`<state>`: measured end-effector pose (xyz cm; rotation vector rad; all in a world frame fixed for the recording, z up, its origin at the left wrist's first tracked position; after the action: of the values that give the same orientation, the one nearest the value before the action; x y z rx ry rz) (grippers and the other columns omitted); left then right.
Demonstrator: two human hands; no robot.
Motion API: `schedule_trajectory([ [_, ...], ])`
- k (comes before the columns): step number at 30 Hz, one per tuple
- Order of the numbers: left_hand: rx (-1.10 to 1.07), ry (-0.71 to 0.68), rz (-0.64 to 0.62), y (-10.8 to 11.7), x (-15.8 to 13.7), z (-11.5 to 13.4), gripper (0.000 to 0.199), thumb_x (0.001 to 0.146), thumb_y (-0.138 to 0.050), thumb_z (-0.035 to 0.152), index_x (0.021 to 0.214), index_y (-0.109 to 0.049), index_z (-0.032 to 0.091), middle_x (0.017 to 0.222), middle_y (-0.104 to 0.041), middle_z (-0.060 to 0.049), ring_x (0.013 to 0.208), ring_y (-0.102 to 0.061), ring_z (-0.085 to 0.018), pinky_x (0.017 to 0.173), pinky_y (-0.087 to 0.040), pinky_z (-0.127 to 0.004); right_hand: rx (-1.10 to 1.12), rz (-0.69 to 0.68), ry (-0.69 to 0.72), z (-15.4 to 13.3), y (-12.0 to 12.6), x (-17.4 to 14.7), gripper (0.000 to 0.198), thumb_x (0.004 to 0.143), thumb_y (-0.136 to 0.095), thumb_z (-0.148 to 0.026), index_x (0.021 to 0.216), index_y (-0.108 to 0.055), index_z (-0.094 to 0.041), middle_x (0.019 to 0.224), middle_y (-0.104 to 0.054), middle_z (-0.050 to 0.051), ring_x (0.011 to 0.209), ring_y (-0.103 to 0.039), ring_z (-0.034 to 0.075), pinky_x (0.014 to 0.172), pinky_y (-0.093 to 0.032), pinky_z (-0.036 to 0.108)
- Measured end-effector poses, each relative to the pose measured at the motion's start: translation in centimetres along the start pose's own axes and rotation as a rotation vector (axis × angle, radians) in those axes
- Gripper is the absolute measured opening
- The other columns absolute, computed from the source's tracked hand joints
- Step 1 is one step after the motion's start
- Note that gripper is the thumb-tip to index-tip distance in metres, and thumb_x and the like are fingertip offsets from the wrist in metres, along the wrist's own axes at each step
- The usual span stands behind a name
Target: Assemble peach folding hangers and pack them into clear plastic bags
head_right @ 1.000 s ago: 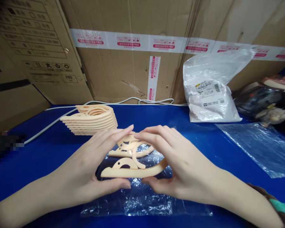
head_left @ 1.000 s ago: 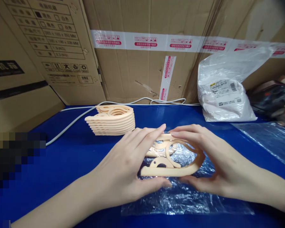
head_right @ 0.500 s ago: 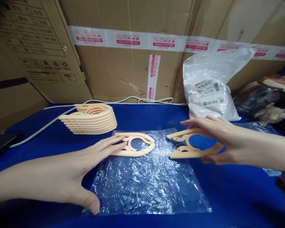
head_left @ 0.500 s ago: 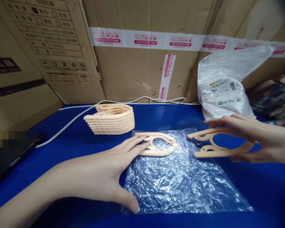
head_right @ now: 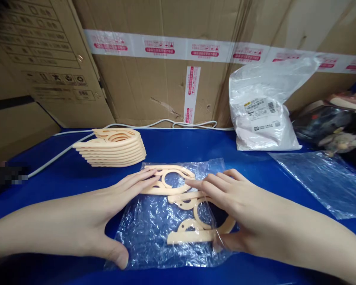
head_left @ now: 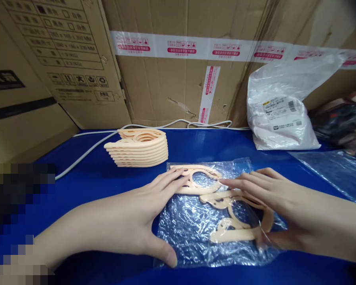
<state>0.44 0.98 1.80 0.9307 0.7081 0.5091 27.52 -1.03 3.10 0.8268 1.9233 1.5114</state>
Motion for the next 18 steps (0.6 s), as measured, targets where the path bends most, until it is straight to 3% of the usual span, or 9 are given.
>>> schedule_trajectory([
  [6,-0.019,0.034,-0.003,-0.2,-0.1,-0.1,0.121,0.066,-0.069,0.072,0.155,0.004,0.031,0.163,0.004,-0.006,0.148,-0.002,-0.035,0.117,-0.021,-0.053,0.064,-0.059,-0.119,2.1,0.8,-0.5,0.087,0.075,-0.073,-0.045,0.151,-0.033,-0.032,0.124,-0.063,0.009,0.107,-0.062,0.032,0.088,-0.054,0.040],
  [13,-0.001,0.018,0.017,-0.2,-0.1,0.0,0.125,0.066,-0.070,0.071,0.154,0.008,0.030,0.163,0.009,-0.007,0.147,0.000,-0.034,0.116,-0.022,-0.051,0.153,-0.043,-0.061,-0.4,0.4,1.3,0.089,0.076,-0.070,-0.052,0.153,-0.028,-0.033,0.107,-0.069,0.006,0.090,-0.066,0.027,0.073,-0.057,0.037],
  [18,-0.003,0.009,0.066,-0.1,-0.3,-0.2,0.122,0.068,-0.067,0.073,0.155,0.006,0.028,0.163,0.001,-0.008,0.147,-0.008,-0.035,0.115,-0.027,-0.050,0.268,-0.112,-0.063,0.2,0.5,1.1,0.089,0.078,-0.071,-0.046,0.154,-0.025,-0.033,0.112,-0.067,0.007,0.096,-0.065,0.026,0.079,-0.055,0.035],
])
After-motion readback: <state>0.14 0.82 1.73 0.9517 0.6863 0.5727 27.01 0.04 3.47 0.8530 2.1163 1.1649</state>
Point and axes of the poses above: each hand's wrist, its own x-axis towards the middle knuckle, its own y-axis out of the back of the hand, z = x × y, the point moved 4 cm from there along x, towards the middle knuckle
